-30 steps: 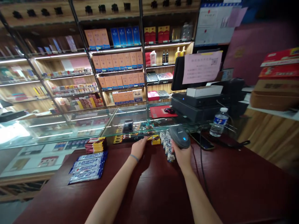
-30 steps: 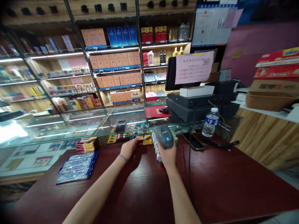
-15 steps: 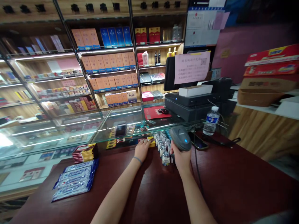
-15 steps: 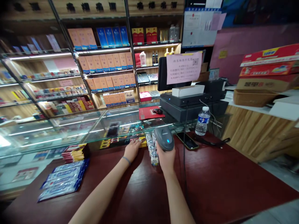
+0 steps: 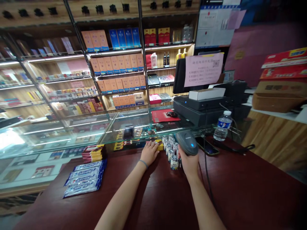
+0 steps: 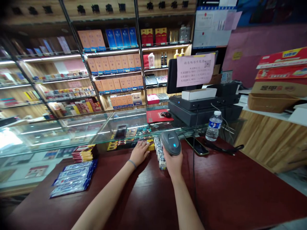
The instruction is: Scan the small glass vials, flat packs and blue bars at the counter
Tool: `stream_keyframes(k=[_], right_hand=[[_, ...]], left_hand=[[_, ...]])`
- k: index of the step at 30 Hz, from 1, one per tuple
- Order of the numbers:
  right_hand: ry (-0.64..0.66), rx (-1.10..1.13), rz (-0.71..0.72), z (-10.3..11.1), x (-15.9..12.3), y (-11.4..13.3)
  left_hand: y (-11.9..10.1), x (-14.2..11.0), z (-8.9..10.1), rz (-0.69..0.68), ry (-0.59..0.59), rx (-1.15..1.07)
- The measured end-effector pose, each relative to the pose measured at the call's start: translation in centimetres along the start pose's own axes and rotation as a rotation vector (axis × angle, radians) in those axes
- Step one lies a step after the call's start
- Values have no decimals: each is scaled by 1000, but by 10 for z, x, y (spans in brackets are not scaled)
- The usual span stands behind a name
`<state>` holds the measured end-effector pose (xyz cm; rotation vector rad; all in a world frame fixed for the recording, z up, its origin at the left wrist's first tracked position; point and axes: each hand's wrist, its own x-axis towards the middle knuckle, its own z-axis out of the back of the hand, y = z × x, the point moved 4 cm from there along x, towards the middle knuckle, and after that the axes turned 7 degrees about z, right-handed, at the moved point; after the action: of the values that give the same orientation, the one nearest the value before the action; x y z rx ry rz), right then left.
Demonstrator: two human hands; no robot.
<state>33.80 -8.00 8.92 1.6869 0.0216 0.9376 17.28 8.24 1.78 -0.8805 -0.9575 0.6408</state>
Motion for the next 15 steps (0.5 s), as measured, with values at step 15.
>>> stream_keyframes(k=[15], right_hand=[[256, 5, -39, -47, -30, 2]], left_hand=[[-19, -61, 228, -49, -378, 928]])
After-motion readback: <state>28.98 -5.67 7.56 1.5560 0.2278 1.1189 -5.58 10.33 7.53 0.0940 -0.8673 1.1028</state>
